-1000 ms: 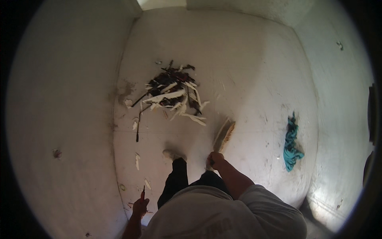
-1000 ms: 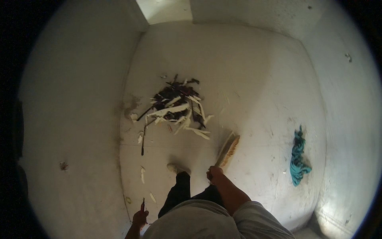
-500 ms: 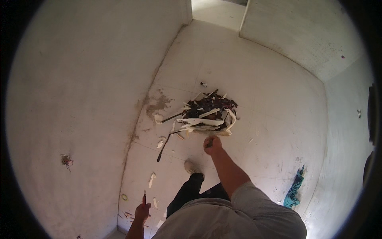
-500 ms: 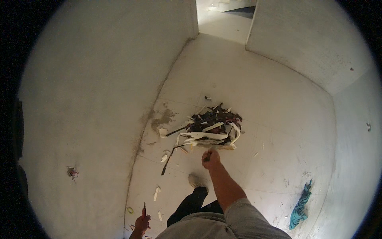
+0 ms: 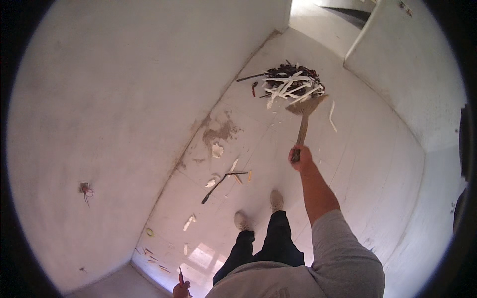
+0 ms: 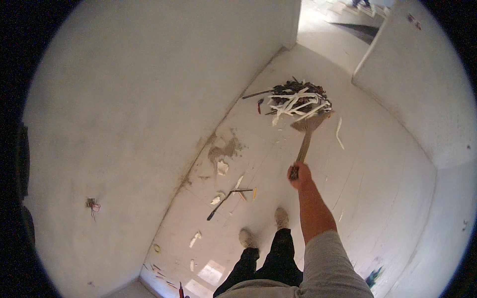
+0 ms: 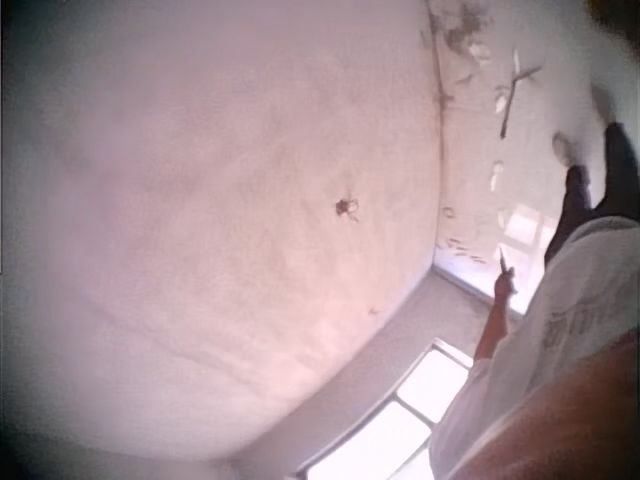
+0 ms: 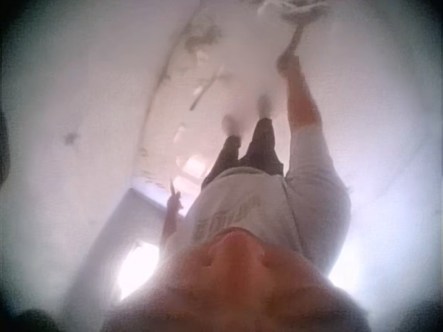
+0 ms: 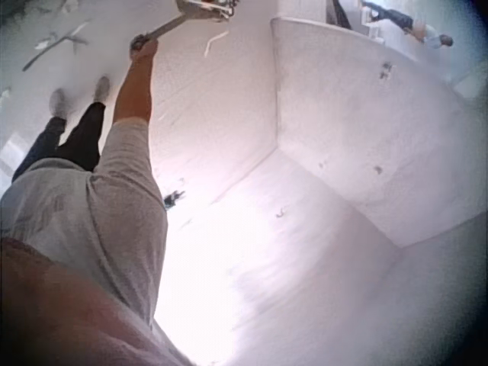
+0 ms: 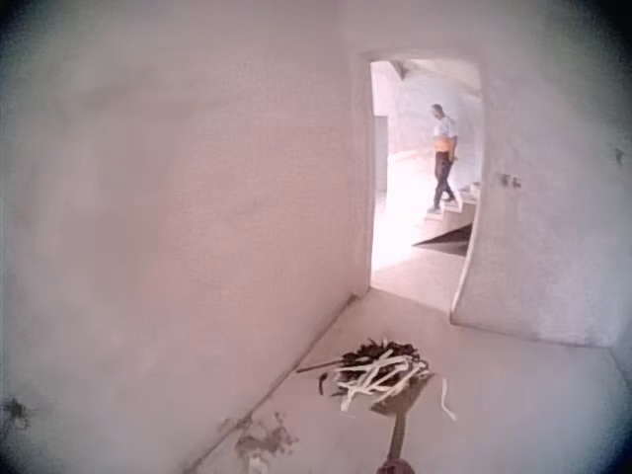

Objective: The person sweeps debris on a tiled floor using a traditional straw broom, gathering scattered pieces into a pile. The person moves across the room and down a staircase, continuing to sweep debris into a consolidated pile.

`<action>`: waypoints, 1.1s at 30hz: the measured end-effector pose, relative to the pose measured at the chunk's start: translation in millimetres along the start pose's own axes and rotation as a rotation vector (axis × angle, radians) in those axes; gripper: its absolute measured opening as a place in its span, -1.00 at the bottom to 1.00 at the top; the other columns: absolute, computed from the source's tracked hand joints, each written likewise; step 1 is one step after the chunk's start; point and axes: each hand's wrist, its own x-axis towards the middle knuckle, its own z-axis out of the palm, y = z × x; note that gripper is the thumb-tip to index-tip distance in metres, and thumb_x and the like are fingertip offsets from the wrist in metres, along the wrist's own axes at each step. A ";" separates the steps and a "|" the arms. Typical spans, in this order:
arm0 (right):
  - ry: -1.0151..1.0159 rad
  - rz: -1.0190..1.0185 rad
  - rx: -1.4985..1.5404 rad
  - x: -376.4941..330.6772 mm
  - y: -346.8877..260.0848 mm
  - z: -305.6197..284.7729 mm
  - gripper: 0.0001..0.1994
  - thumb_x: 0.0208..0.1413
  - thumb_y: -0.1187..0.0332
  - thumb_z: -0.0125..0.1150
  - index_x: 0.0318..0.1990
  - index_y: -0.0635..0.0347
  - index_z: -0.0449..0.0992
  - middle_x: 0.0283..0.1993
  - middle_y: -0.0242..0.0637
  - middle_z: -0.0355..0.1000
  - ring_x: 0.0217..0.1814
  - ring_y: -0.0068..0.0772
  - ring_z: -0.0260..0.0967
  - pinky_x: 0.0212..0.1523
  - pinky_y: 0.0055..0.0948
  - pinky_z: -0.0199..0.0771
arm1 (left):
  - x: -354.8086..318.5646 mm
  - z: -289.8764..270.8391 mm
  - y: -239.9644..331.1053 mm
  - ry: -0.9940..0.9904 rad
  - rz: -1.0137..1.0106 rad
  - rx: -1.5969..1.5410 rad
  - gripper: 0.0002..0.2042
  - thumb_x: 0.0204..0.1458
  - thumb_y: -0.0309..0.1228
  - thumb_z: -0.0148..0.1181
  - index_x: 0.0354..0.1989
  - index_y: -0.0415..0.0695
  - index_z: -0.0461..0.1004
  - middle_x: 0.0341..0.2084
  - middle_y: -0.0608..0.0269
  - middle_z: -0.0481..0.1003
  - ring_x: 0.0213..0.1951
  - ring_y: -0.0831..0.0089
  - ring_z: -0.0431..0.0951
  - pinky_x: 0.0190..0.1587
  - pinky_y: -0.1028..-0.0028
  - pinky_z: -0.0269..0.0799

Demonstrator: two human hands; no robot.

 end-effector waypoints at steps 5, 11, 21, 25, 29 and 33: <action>0.021 0.215 -0.354 -74.7 73.9 -47.7 -0.92 -0.04 0.41 0.06 -0.50 0.12 0.32 -0.53 -0.35 0.27 -0.51 -0.29 0.30 -0.43 -0.18 0.49 | -57.8 64.6 69.0 -0.024 -0.235 -0.126 -0.56 0.08 0.02 0.20 -0.47 -0.19 0.48 -0.73 0.26 0.40 -0.65 0.33 0.46 -0.53 0.27 0.45; -0.065 0.606 -0.872 -162.9 175.1 -159.8 -0.85 -0.05 0.40 0.10 -0.28 0.09 0.35 -0.44 -0.29 0.34 -0.53 -0.27 0.33 -0.47 -0.16 0.46 | -63.4 77.5 143.2 -0.143 0.053 -0.175 -0.53 0.14 0.09 0.11 -0.26 -0.15 0.52 -0.49 0.17 0.52 -0.36 0.32 0.50 -0.21 0.28 0.39; -0.570 1.003 -1.994 -175.2 470.0 -93.5 -0.78 0.08 0.28 0.21 -0.23 0.16 0.34 -0.55 -0.31 0.32 -0.63 -0.40 0.33 -0.67 -0.29 0.36 | -39.5 52.4 -6.7 0.009 -0.132 -0.577 -0.54 0.15 0.07 0.12 -0.36 -0.17 0.44 -0.60 0.20 0.44 -0.50 0.35 0.46 -0.38 0.29 0.39; -0.845 0.896 -2.365 -166.0 641.5 -130.1 -0.69 0.02 0.25 0.22 -0.18 0.28 0.39 -0.58 -0.23 0.37 -0.65 -0.30 0.41 -0.71 -0.22 0.37 | -55.2 68.1 -130.8 0.058 -0.405 -0.695 -0.54 0.12 0.03 0.16 -0.35 -0.23 0.48 -0.64 0.23 0.43 -0.57 0.39 0.49 -0.44 0.32 0.49; -1.180 0.412 -2.569 -128.5 786.7 -167.8 -0.65 0.05 0.21 0.17 -0.14 0.31 0.42 -0.57 -0.15 0.46 -0.61 -0.22 0.47 -0.65 -0.21 0.44 | -83.3 125.8 -236.7 0.117 -0.638 -0.842 -0.58 0.07 -0.03 0.22 -0.35 -0.24 0.53 -0.65 0.29 0.43 -0.61 0.47 0.45 -0.56 0.36 0.44; -0.882 0.433 -2.694 -135.5 865.8 -126.3 -0.74 0.13 0.16 0.11 -0.18 0.15 0.43 -0.61 -0.22 0.43 -0.70 -0.29 0.37 -0.69 -0.28 0.36 | -104.8 173.1 -260.8 0.034 -0.720 -1.129 -0.62 0.08 -0.07 0.26 -0.41 -0.21 0.51 -0.73 0.41 0.35 -0.73 0.56 0.33 -0.63 0.44 0.41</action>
